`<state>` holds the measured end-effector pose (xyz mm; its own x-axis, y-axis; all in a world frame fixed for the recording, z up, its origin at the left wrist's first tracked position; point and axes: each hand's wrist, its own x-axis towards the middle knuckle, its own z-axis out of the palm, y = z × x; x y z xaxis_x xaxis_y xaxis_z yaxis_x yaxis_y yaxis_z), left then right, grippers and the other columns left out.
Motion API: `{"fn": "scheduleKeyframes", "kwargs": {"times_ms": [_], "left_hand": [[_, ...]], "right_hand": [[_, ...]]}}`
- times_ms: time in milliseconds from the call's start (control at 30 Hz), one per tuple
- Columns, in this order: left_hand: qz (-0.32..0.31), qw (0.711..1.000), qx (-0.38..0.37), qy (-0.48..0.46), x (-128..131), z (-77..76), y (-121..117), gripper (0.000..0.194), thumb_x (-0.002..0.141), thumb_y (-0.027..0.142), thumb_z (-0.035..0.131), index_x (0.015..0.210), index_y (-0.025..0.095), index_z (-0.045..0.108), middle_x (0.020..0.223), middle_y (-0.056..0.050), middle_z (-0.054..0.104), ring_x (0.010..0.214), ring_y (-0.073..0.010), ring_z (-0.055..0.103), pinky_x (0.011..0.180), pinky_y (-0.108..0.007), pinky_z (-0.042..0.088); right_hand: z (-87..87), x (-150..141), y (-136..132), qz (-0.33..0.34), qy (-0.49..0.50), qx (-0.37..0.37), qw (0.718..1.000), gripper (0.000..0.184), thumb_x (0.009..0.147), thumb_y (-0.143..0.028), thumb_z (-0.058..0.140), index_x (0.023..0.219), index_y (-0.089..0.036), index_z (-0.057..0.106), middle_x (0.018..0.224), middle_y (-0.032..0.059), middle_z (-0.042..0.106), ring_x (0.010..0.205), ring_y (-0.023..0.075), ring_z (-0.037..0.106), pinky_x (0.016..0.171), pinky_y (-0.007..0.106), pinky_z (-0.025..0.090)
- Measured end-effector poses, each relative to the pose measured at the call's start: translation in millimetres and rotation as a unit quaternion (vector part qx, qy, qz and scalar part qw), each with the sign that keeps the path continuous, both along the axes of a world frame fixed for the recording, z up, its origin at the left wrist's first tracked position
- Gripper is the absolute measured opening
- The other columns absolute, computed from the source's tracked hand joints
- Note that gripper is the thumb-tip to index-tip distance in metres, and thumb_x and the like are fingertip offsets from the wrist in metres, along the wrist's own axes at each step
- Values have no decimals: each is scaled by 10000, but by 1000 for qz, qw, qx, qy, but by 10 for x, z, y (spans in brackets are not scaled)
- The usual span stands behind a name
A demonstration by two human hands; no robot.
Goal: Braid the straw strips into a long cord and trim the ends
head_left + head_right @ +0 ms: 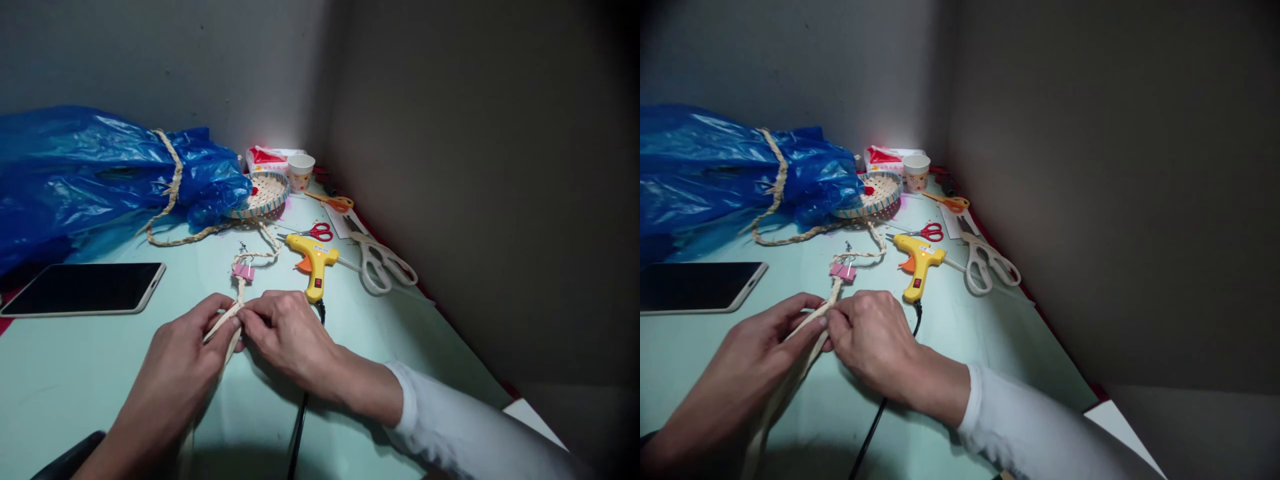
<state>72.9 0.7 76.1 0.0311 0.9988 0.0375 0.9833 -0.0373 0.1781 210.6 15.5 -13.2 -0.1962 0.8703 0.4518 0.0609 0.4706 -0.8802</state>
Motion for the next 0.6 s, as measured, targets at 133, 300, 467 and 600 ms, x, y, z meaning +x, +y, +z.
{"fn": "scheduleKeyframes", "kwargs": {"times_ms": [133,300,467,600], "left_hand": [[-9,999,24,36,25,6,9,305,855,526,480,887,275,650,876,8,749,869,-241,663,745,-305,412],[-1,996,-17,84,43,17,18,325,844,534,425,760,257,572,676,22,690,678,-204,616,647,-295,404],[-42,992,-19,114,100,61,38,353,825,531,411,758,250,614,712,-6,706,653,-210,600,648,-303,414],[-52,993,-10,103,69,127,51,426,811,581,415,818,259,694,912,-57,766,870,-279,664,775,-338,432]], "right_hand": [[7,-2,9,-19,-22,-6,1000,282,936,-172,526,746,-146,732,684,25,672,602,107,485,593,253,284],[-2,9,13,-6,-34,6,999,303,974,-238,523,777,-152,737,715,31,683,622,112,470,604,256,279],[-26,-15,37,-30,-36,-19,999,258,893,-209,551,697,-155,710,628,11,630,563,105,390,566,270,237],[-16,-18,38,-37,-45,-37,998,259,843,-188,555,614,-151,670,579,3,588,534,98,330,559,275,228]]}}
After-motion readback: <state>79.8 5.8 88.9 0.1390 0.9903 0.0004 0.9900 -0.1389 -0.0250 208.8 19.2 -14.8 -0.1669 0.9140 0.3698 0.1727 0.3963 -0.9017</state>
